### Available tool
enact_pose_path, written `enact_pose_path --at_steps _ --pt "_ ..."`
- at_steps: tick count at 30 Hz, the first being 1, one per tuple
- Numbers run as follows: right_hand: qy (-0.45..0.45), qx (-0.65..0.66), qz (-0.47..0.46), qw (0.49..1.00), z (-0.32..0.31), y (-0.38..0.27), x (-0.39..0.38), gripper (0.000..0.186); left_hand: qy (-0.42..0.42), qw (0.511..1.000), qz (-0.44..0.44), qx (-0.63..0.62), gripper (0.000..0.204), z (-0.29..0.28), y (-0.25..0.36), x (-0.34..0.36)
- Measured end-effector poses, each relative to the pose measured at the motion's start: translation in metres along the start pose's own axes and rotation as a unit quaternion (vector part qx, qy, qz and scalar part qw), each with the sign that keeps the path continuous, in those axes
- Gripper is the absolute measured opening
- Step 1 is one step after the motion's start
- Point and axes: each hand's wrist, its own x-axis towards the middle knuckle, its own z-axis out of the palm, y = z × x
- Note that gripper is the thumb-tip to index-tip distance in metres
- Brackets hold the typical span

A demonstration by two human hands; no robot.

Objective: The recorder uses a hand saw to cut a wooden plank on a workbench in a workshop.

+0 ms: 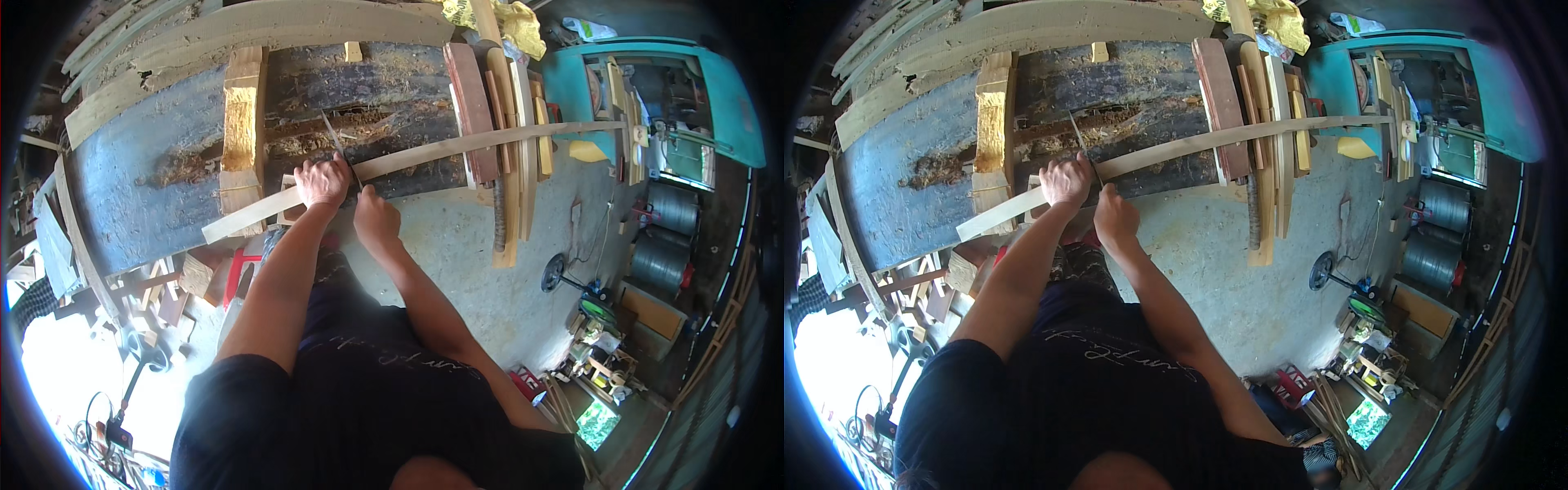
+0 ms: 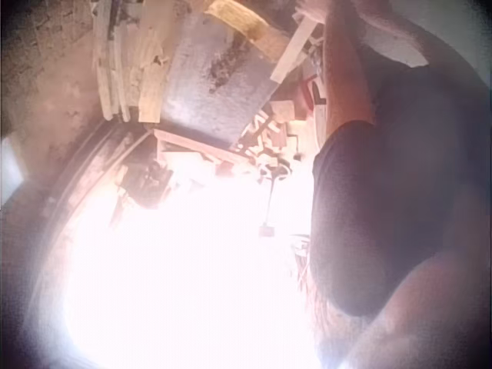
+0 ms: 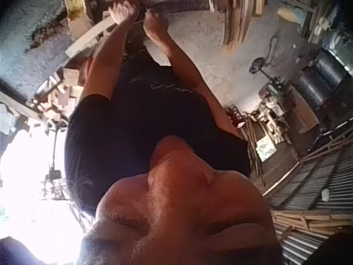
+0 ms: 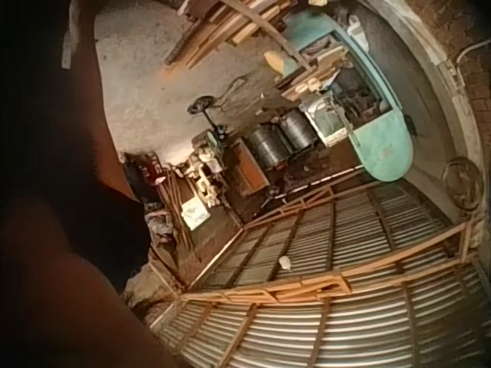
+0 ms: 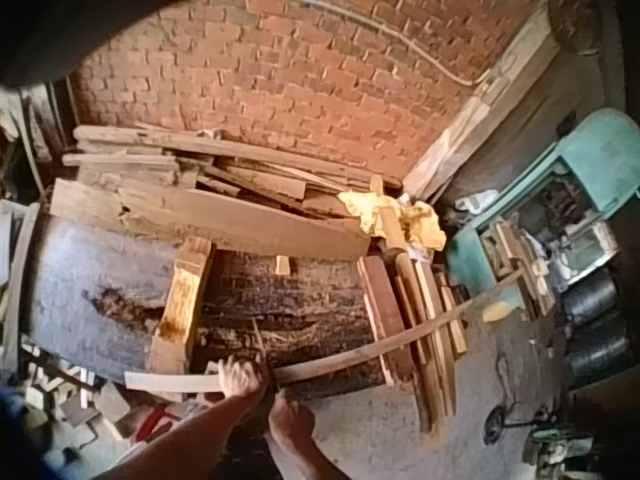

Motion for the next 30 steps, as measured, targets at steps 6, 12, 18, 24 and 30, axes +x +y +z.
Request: enact_pose_path --at_steps 6,12,18,24,30 --pt "-0.067 0.017 0.02 0.997 -0.01 -0.005 -0.035 0.019 -0.013 0.999 -0.026 0.017 0.051 -0.002 -0.02 0.0" --pt "0.004 0.017 0.008 1.0 0.028 0.012 -0.016 0.019 -0.013 1.0 -0.007 0.006 0.052 0.003 -0.003 0.0" --pt "0.061 0.022 -0.014 0.998 0.04 0.01 -0.021 0.02 0.004 1.0 -0.015 0.02 0.052 0.006 -0.011 -0.007" --pt "0.026 0.04 0.015 0.999 0.03 0.006 -0.01 0.017 0.015 1.0 -0.01 0.023 0.052 0.009 -0.007 -0.007" --pt "0.074 0.073 -0.034 0.994 0.034 0.012 -0.019 0.018 0.052 0.998 -0.011 0.02 0.05 0.003 -0.007 -0.011"
